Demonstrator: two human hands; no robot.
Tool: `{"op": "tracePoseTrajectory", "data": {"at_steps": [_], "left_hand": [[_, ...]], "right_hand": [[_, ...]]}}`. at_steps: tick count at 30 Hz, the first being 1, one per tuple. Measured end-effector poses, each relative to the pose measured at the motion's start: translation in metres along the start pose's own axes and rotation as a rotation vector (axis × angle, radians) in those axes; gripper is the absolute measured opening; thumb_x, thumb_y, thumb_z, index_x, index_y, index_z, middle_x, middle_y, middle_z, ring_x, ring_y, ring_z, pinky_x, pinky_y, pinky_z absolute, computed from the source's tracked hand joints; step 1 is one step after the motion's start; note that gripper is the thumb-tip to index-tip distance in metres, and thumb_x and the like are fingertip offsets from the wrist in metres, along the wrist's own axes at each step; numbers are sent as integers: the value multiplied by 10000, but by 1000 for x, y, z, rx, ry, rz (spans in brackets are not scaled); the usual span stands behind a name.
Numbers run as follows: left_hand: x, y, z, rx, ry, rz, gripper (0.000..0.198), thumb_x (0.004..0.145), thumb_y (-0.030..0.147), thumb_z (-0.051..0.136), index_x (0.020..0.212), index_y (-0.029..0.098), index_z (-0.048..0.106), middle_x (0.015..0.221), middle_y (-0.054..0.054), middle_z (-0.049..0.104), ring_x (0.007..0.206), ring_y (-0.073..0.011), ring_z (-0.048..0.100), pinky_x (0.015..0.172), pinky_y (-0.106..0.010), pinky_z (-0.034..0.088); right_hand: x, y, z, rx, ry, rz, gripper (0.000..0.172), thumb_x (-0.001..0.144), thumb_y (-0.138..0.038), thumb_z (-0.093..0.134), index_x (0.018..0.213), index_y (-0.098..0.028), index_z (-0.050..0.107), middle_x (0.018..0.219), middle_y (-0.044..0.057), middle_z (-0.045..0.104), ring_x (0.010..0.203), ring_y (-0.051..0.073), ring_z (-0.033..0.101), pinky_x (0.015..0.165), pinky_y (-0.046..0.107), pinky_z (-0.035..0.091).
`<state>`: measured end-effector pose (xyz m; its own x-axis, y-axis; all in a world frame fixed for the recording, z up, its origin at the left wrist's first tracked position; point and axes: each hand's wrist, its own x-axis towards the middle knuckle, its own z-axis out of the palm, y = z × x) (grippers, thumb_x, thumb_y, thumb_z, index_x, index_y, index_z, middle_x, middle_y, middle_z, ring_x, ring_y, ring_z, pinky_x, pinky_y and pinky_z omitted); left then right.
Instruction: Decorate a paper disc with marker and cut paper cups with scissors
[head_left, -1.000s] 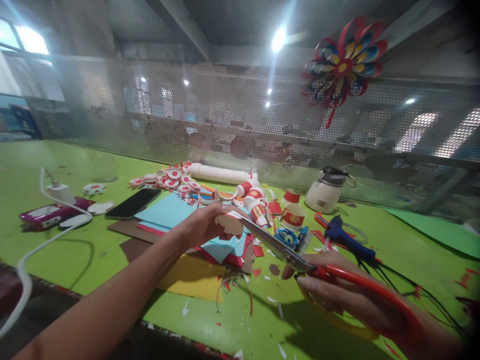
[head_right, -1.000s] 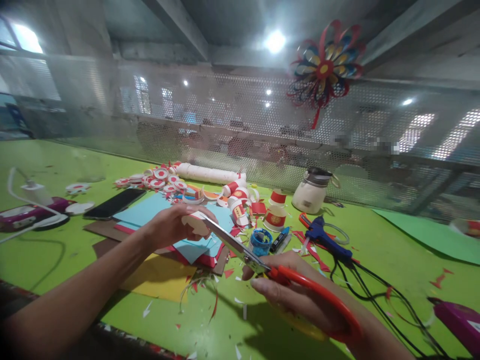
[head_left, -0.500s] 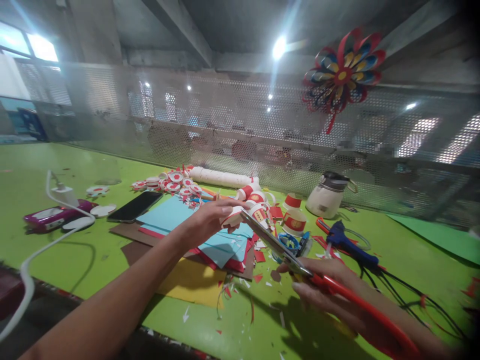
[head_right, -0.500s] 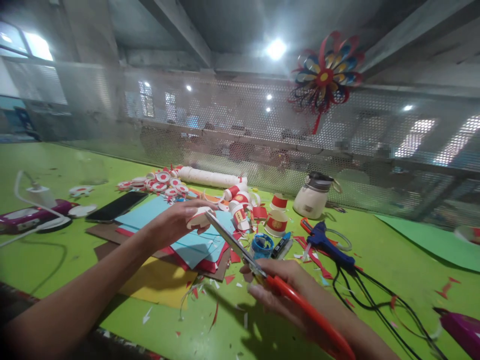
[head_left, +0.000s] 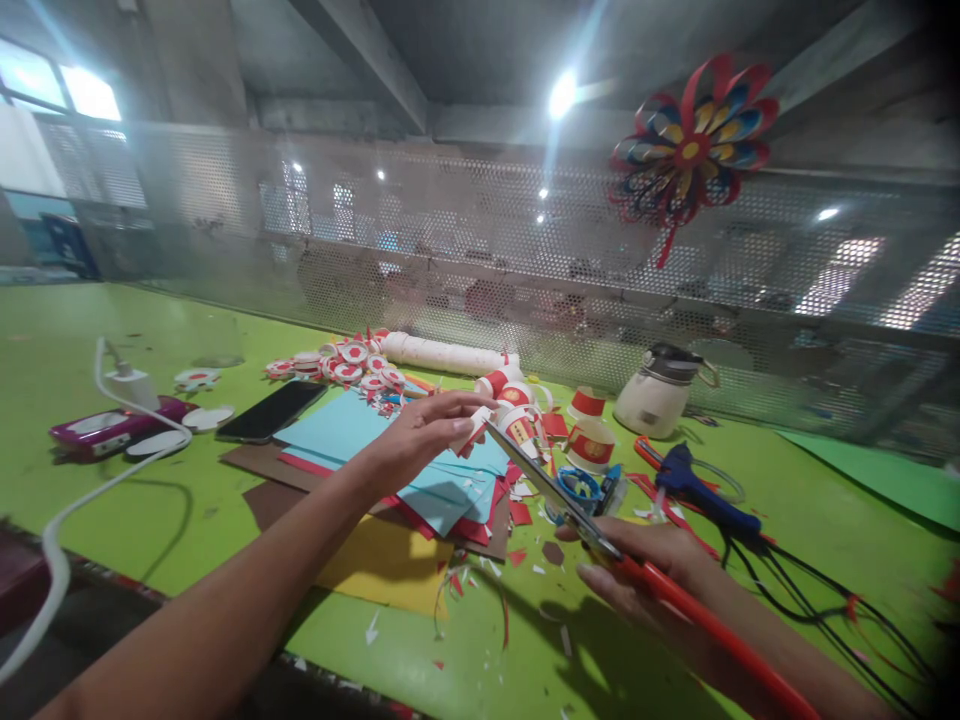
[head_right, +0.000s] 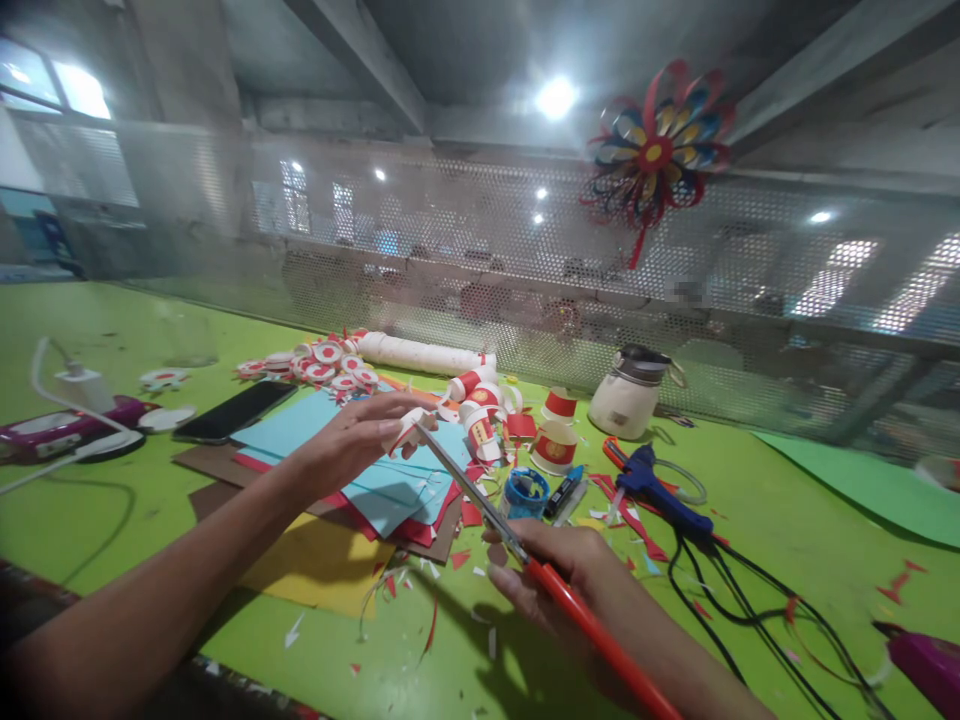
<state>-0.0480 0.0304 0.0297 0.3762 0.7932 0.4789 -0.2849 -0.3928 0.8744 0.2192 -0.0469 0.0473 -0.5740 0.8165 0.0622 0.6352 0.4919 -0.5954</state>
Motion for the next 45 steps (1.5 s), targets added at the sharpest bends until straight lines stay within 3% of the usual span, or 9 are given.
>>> {"op": "tracePoseTrajectory", "data": {"at_steps": [20,29,41,45], "left_hand": [[0,3,2,58,12,-53,340,798,307,617,1077,128,696,883,-105,608,738,-157,519,616,-291,376],[2,-1,1,28,34,-67,334,791,295,622,1068,122,696,815,-88,598,708,-151,514,608,-289,378],[2,0,2,26,54,-94,359,766,304,637,1056,97,687,815,-85,583,704,-150,520,601,-291,374],[3,-1,2,6,38,-87,345,764,284,631,1042,92,701,795,-82,585,685,-140,506,590,-283,362]], "right_hand": [[1,12,4,-123,98,-21,281,898,-376,498,700,-187,557,670,14,572,592,123,481,557,237,385],[3,14,8,-39,62,-31,283,933,-358,476,719,-190,552,628,-24,463,550,100,391,518,221,329],[4,13,9,-79,82,-54,277,930,-355,467,766,-179,605,605,-24,473,540,105,406,507,227,346],[-4,9,8,-49,113,-24,295,912,-405,497,778,-198,659,627,11,564,561,138,508,513,237,432]]}}
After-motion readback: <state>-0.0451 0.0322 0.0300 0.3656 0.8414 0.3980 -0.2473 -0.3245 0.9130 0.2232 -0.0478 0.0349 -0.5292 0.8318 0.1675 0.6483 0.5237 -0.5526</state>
